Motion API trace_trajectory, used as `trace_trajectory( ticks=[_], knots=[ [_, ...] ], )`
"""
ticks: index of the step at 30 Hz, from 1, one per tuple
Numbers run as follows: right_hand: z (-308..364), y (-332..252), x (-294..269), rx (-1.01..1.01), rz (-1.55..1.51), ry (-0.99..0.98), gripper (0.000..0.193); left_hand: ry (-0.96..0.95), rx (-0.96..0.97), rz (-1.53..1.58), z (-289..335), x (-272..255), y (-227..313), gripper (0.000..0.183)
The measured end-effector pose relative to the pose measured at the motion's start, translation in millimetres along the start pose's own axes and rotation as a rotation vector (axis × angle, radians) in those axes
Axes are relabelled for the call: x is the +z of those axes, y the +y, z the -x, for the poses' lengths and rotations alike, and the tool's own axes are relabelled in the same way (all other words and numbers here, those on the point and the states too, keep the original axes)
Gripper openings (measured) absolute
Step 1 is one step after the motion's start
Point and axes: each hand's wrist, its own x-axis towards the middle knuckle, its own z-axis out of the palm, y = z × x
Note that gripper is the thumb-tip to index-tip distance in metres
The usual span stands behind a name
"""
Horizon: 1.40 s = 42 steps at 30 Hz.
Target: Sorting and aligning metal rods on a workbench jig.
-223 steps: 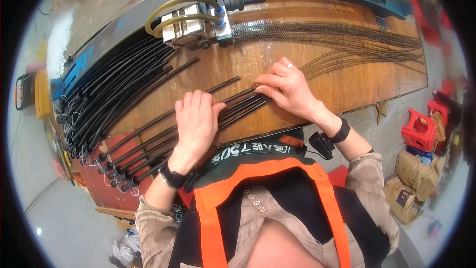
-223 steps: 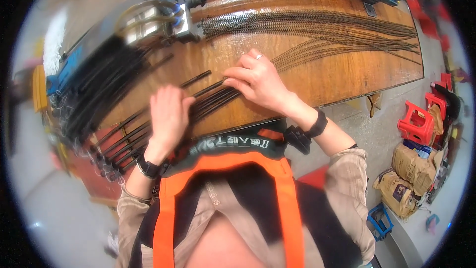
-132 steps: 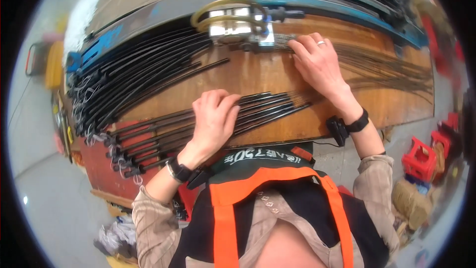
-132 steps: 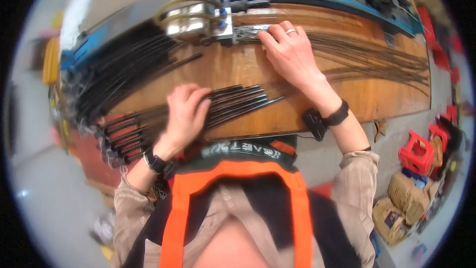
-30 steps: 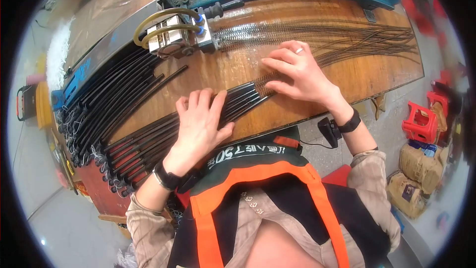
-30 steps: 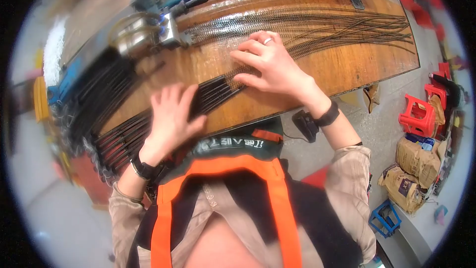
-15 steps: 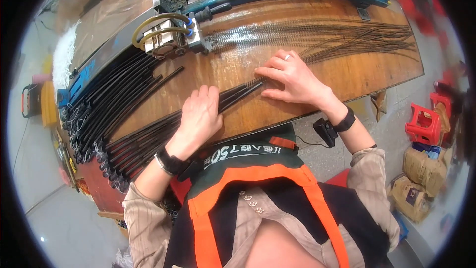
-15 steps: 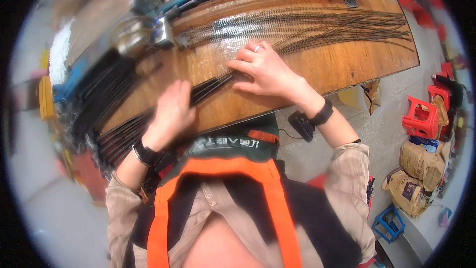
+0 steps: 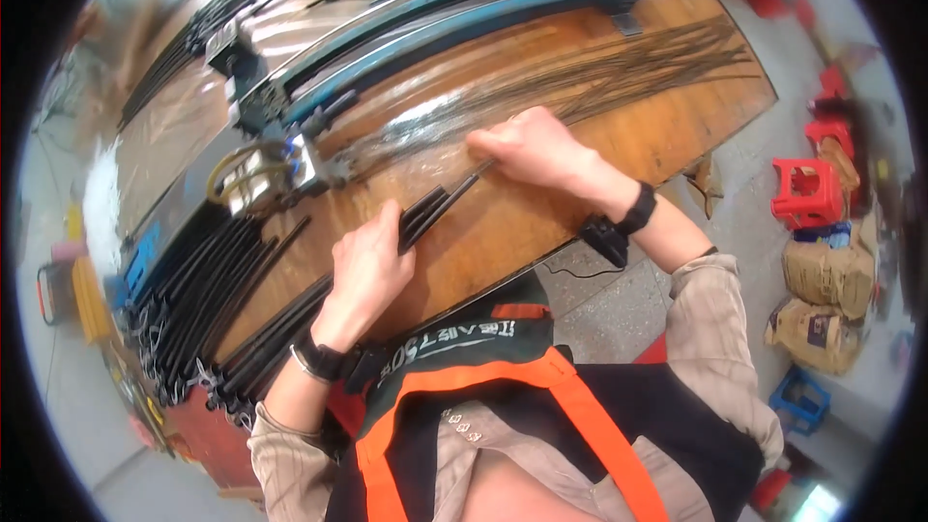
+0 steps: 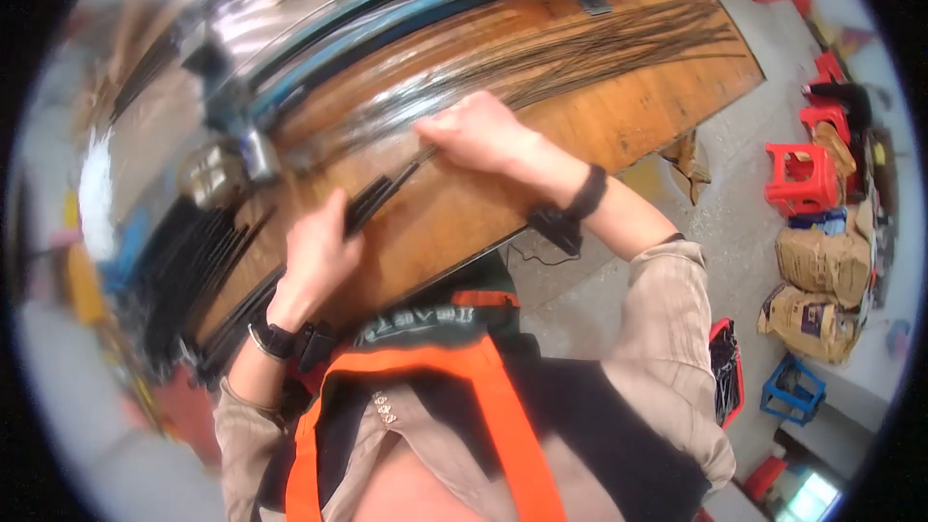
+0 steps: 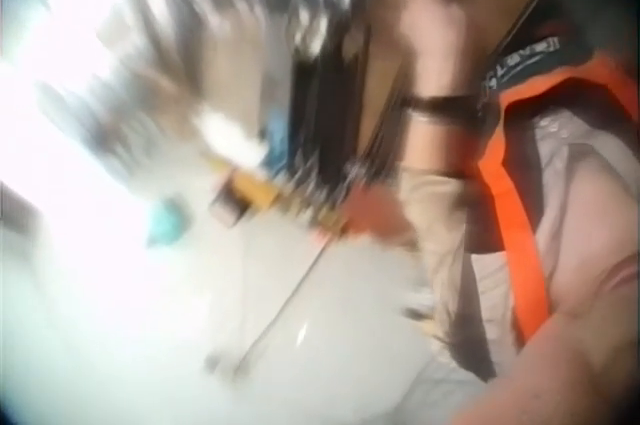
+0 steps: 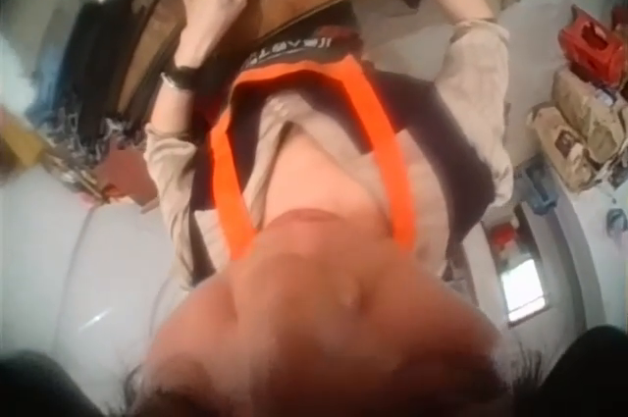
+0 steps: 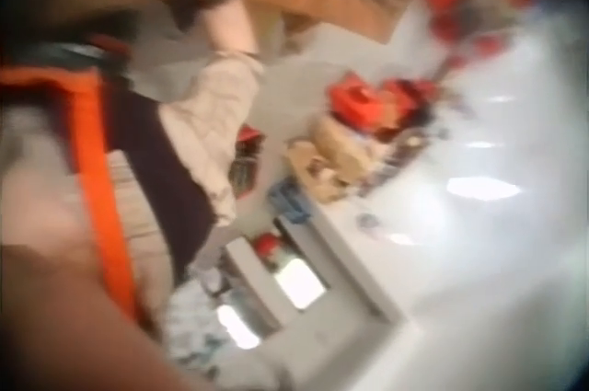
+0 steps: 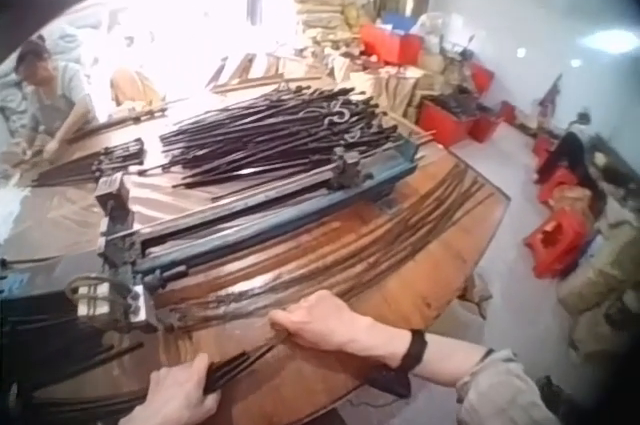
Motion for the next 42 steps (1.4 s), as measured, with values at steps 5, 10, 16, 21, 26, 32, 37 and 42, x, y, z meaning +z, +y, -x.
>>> trace_trajectory(
  ticks=[5,10,16,21,26,32,37,42],
  knots=[
    [-2.5,5.1,6.2,-0.106,-0.201,0.255,0.019,0.008,0.078,-0.017,-25.8,6.8,18.4,0.033],
    [38.4,89.9,-22.2,0.129,-0.047,0.410,0.013,0.071,0.088,-0.016,-35.2,0.0,20.0,0.030],
    [35.1,82.6,-42.3,0.090,0.040,0.434,0.010,0.098,0.097,0.000,-46.6,-1.9,31.4,0.028],
    [30.3,67.6,-16.4,0.121,-0.008,0.358,0.010,0.058,0.096,-0.007,-44.0,1.4,25.7,0.028],
    [26.3,83.2,-19.1,-0.103,-0.039,0.423,0.010,0.069,0.083,-0.001,-43.6,5.0,28.9,0.027],
    [32.9,101.2,-8.5,0.102,-0.021,0.398,0.009,0.041,0.111,-0.008,-47.9,10.3,25.4,0.027],
    [22.2,73.3,-1.6,-0.072,-0.020,0.357,0.009,0.038,0.046,-0.016,-37.8,12.3,24.0,0.027],
    [27.9,70.2,5.5,0.169,-0.085,0.461,0.010,0.027,0.043,-0.019,-36.4,14.9,18.4,0.027]
  ],
)
